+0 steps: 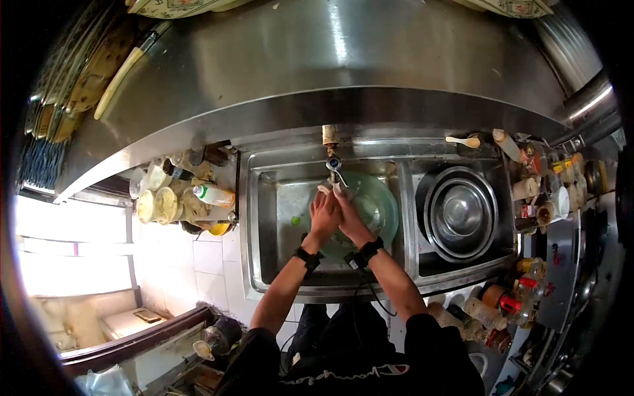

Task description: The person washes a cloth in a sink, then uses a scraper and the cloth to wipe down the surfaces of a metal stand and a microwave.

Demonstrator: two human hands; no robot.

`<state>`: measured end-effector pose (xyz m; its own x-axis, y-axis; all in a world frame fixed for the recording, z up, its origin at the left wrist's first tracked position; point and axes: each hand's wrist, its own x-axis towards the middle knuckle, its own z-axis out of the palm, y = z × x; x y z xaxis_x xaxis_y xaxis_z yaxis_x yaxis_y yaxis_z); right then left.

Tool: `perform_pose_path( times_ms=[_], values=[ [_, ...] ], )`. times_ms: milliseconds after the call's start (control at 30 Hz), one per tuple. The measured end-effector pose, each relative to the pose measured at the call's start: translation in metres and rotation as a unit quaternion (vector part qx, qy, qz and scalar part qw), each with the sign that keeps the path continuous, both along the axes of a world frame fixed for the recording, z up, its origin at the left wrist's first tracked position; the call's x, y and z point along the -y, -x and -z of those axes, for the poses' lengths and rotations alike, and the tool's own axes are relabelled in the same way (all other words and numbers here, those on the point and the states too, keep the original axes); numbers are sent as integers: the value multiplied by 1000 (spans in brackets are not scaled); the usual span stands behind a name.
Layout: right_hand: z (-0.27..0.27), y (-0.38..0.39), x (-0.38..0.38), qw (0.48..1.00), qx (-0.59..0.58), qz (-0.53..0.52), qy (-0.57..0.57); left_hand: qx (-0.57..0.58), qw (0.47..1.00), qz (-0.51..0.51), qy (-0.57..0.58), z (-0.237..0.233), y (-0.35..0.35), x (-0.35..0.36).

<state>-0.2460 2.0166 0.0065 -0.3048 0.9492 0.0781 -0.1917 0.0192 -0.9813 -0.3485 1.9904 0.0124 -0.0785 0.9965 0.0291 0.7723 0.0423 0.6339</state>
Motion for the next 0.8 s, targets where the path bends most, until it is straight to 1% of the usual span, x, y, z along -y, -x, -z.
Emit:
perform_pose_path(
  times_ms=[33,67,100,167,200,233,300,333,400,467,500,567,600,667,700,733,767,800],
  values=[
    [4,5,1,981,-107,-3,159,48,998,12,33,-5,5,2],
    [9,11,3,926,-210,-5,313,95,993,25,67,-10,11,5],
    [18,13,3,927,-200,-4,317,144,984,40,99,-11,14,6],
    [35,14,-1,930,-179,1,320,209,976,48,45,31,22,11],
    [28,12,0,937,-136,44,320,242,969,52,18,46,24,13],
    [15,12,4,939,-92,86,319,257,964,37,59,27,22,14],
    [6,13,5,930,-35,136,341,284,949,7,140,-6,20,16],
    [7,14,2,921,-24,144,363,247,961,8,122,-5,20,15],
    [19,16,-2,918,-16,156,364,169,982,8,86,-6,19,11],
    [58,18,-9,931,-21,169,324,117,985,-16,126,-29,18,7],
    [61,18,-11,926,-7,186,329,91,985,-27,146,-38,16,6],
    [64,24,-15,914,20,220,339,83,984,-64,147,-44,13,3],
    [60,25,-15,908,56,239,338,78,983,-83,147,-46,12,2],
    [40,26,-15,893,128,275,333,54,985,-72,144,-51,9,0],
    [29,24,-15,895,104,269,341,42,987,-66,143,-52,9,0],
    [22,23,-15,896,79,263,349,-11,992,-53,110,-43,11,2],
    [15,22,-15,897,54,258,356,-64,994,-39,76,-27,13,6],
    [20,20,-16,904,62,243,347,-117,992,-24,42,-8,16,6]
  ],
)
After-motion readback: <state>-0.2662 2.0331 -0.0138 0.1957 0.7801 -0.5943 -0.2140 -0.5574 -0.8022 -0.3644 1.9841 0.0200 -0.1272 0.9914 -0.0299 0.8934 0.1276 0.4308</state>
